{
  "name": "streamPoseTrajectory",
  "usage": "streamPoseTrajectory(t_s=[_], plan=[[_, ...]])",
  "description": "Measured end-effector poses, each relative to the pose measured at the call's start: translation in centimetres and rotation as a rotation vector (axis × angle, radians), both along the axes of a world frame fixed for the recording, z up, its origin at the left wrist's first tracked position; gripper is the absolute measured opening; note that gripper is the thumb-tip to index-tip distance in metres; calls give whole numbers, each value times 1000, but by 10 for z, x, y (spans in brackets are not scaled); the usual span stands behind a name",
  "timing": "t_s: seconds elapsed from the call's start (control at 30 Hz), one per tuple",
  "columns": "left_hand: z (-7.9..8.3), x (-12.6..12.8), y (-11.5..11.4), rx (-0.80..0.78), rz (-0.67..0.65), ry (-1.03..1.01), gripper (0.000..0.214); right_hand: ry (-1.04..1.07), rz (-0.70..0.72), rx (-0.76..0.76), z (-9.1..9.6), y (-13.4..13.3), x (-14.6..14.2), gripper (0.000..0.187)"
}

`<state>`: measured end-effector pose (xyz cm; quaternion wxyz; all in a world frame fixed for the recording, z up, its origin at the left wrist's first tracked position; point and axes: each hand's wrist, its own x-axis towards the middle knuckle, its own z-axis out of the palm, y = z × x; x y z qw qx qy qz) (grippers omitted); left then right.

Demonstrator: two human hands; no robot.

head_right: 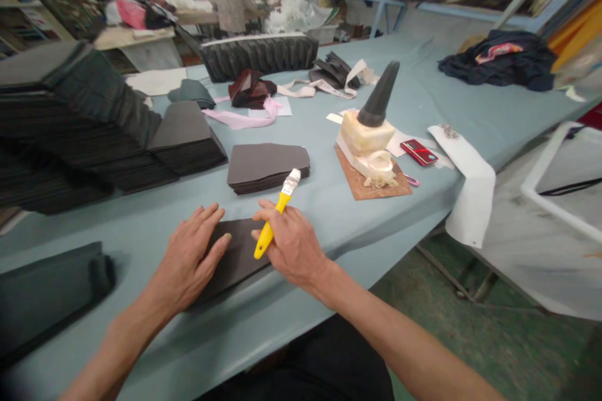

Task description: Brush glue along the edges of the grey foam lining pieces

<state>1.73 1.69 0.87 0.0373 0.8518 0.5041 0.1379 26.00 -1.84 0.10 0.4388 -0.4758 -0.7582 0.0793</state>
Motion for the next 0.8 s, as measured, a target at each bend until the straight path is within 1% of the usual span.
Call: streamPoseTrajectory(t_s=[0.03,0.1,0.13,0.2,0.3,0.37,0.43,0.53,0.63,0.8], plan=[[5,-2,7,-3,-25,-41,60,91,-8,-20,8,4,6,21],[16,-4,23,-4,-73,-123,58,299,-38,-141,25,14,18,22],[22,-3,33,1,-88,-152,57,414,-52,-193,33,20,23,27],[33,1,53,3,-112,-191,54,616,-47,-235,46,33,32,41],[47,11,84,-18,-153,-223,49,779,-11,-278,59,51,43,56],[54,18,104,-45,-174,-238,47,805,-1,-303,63,60,49,61],[57,25,122,-69,-193,-235,48,800,-7,-310,65,68,54,61],[58,32,146,-91,-237,-211,49,780,-16,-288,65,77,60,60],[57,42,165,-126,-283,-191,47,749,-22,-277,63,85,63,62],[61,62,195,-287,-372,-224,40,728,-17,-316,60,95,57,58]])
